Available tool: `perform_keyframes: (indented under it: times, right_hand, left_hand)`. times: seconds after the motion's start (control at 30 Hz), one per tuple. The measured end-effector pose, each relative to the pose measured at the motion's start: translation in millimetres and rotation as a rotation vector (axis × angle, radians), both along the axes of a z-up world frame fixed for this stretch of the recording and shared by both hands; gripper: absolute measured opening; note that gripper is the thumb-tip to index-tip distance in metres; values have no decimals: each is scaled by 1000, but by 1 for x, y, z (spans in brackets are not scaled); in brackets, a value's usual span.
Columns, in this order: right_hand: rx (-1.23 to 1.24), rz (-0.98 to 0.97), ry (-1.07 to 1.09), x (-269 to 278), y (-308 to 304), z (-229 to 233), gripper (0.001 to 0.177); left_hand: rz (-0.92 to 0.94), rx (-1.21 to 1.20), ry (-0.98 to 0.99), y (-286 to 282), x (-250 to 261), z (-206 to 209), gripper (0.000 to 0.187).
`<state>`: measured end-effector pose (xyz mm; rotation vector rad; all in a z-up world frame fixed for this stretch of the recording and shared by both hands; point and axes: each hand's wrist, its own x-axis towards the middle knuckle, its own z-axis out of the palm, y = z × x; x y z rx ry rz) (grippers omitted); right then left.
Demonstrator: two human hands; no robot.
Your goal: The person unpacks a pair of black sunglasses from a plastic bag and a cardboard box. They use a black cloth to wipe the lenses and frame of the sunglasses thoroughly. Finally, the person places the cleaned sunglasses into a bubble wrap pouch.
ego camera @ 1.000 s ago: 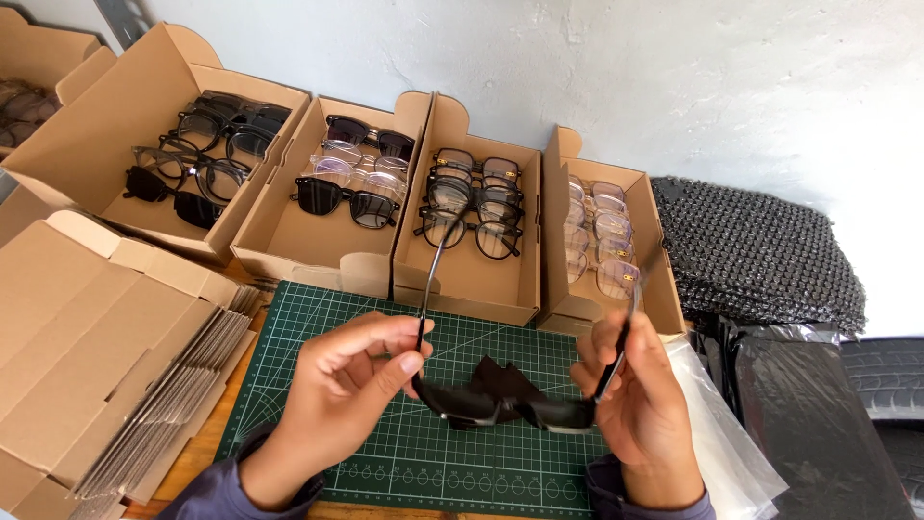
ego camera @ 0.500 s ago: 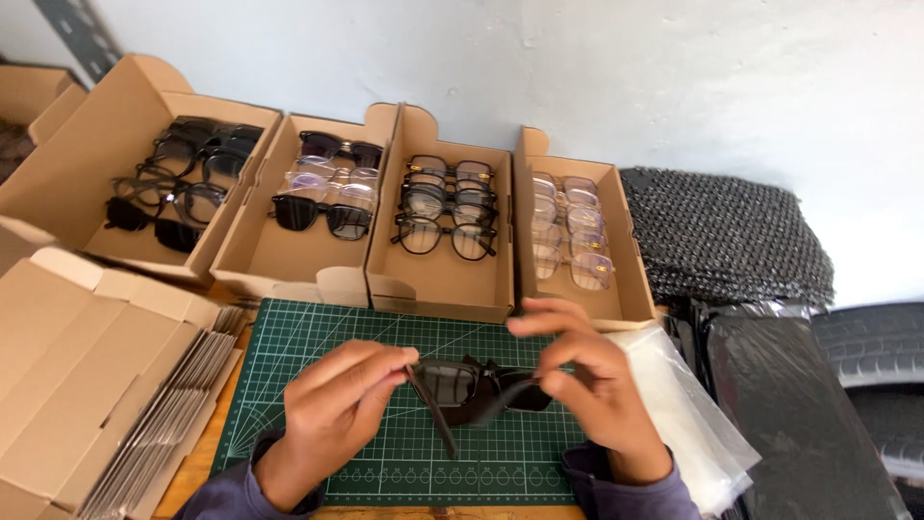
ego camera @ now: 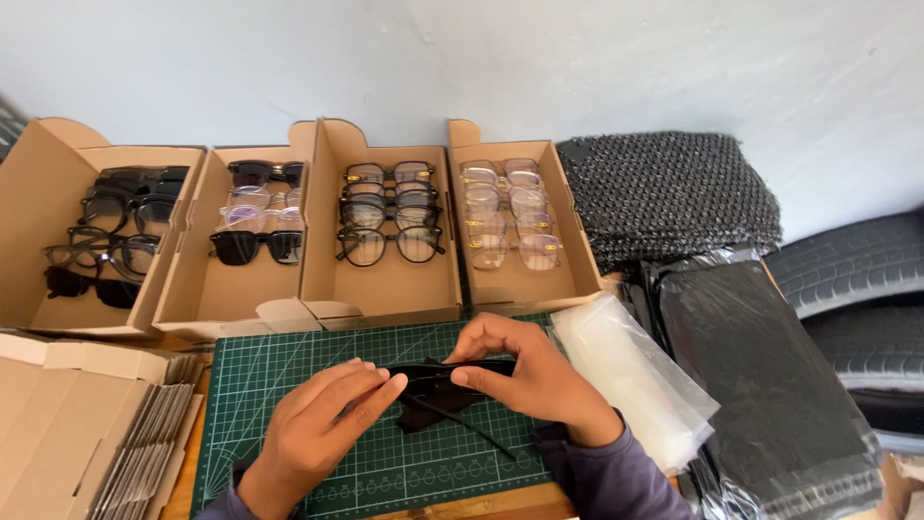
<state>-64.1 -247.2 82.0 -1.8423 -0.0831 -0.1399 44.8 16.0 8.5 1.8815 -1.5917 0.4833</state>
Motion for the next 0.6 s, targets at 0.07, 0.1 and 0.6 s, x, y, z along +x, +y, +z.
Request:
perform_keyframes:
  times: [0.07,0.1,0.6]
  right_hand:
    - [127,69,89,-5,-7,7,20]
    - [135,63,89,-9,-9,11,20]
    - [29,-724,-261,-90,-29,-32,8]
  left_hand:
    - [38,35,-179,-10,-2,19,48]
    - [31,42,-178,-11,-1,24,48]
    - [-322,208,145,-187,29,134,68]
